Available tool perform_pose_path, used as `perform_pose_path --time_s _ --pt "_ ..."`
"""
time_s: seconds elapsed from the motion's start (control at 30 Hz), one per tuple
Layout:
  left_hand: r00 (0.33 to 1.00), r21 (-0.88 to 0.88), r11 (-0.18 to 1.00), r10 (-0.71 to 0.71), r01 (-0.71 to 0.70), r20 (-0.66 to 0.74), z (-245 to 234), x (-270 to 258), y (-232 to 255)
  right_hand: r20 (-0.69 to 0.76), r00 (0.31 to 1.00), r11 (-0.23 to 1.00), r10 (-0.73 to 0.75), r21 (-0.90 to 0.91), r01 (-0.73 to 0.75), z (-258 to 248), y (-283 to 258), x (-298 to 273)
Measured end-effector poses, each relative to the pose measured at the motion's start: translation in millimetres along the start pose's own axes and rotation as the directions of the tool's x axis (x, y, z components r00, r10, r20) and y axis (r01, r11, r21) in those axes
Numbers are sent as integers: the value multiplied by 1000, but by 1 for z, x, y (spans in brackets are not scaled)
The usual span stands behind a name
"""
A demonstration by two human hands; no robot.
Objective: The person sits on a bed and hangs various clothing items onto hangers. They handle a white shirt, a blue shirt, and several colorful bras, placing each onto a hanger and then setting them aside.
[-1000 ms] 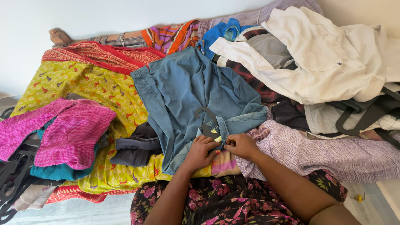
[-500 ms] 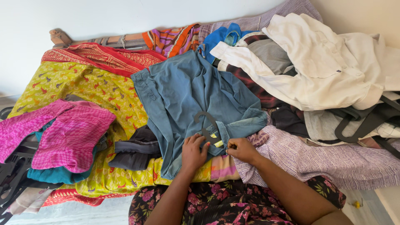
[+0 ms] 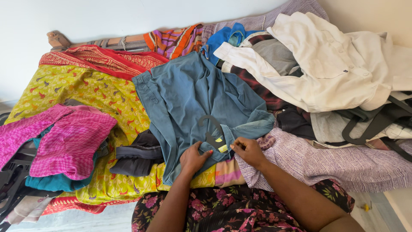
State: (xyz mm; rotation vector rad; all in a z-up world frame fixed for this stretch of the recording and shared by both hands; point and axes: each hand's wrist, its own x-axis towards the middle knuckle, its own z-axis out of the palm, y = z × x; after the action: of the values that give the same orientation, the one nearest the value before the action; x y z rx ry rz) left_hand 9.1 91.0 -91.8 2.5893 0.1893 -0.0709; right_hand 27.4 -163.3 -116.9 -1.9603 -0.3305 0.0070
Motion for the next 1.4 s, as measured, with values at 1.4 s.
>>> perform_pose_path --time_s 1.4 --pt "656 442 722 681 -532 -324 -116 -113 36 40 880 768 -473 -472 434 -124 -154 -75"
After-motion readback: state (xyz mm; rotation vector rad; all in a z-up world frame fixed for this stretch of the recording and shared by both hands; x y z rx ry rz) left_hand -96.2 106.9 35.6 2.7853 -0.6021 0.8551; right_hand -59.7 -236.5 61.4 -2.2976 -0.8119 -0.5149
